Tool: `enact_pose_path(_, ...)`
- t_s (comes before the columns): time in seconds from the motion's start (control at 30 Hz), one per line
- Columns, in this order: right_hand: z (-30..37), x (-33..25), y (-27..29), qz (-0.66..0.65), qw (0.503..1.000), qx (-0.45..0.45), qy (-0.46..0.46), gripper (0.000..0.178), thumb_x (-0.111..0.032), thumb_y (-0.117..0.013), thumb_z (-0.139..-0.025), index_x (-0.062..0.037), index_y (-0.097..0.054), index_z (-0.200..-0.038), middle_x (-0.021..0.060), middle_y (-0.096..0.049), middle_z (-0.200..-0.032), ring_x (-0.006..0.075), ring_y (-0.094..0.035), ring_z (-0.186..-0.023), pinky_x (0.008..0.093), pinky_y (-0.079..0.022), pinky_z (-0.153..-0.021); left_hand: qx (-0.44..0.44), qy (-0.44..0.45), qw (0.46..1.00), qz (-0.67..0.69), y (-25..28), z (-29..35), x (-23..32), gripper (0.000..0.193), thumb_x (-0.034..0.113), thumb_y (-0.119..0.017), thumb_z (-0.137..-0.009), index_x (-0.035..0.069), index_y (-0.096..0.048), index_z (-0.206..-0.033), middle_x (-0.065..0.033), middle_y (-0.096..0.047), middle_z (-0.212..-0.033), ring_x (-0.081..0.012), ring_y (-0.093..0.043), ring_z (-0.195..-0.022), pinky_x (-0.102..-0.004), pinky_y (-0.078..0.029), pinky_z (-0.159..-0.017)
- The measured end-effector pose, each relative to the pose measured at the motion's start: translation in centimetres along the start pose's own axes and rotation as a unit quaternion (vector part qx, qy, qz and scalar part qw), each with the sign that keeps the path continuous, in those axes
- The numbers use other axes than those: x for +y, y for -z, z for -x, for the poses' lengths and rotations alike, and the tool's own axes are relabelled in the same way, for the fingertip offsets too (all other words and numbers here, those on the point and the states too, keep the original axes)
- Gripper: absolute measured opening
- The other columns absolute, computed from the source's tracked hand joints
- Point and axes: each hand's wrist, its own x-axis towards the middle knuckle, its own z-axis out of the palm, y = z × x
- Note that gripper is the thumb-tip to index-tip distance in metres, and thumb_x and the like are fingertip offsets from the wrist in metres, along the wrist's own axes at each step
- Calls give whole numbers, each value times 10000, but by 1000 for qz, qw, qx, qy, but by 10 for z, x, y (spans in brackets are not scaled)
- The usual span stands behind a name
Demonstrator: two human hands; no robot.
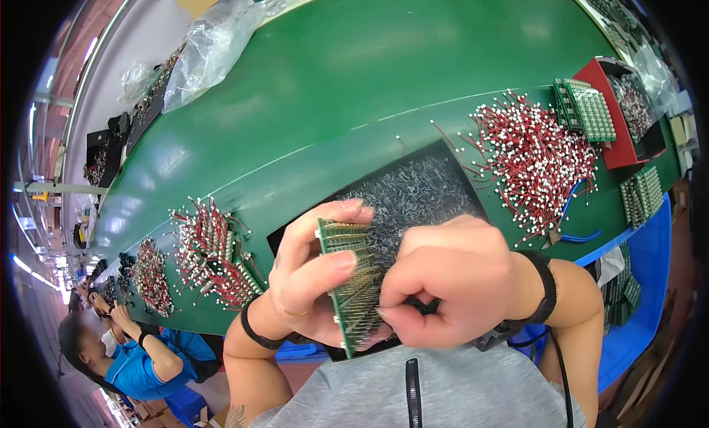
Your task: Assembling small electronic components onto printed circuit boards at an assembly line workstation.
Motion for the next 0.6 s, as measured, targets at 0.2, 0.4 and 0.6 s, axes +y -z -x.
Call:
enact_pose_path(0.2, 0, 1, 2, 9, 999, -27, -16, 197, -78, -766, -739, -102, -620, -869, 27, -567, -724, 191, -568, -511, 311, -458, -424, 1, 11, 1000, 17, -2, 0, -1, 861, 314, -934, -710, 111, -449, -1391, -352, -431, -1389, -425, -614, -1177, -478, -567, -943)
enact_pose_path(0.4, -2, -2, 0, 5, 999, -18, -31, 194, -76, -761, -735, -101, -622, -869, 20, -571, -720, 188, -573, -511, 313, -460, -427, 14, 22, 999, 28, -3, 4, 0, 870, 313, -939, -704, 113, -447, -1393, -353, -432, -1384, -425, -611, -1182, -480, -564, -946)
enact_pose_path(0.6, -2, -3, 2, 10, 1000, -24, -11, 199, -91, -769, -749, -95, -622, -883, 15, -570, -708, 177, -570, -501, 309, -457, -427, 29, 30, 999, 32, -2, 6, 2, 877, 312, -943, -700, 114, -446, -1395, -353, -434, -1380, -425, -609, -1186, -481, -562, -948)
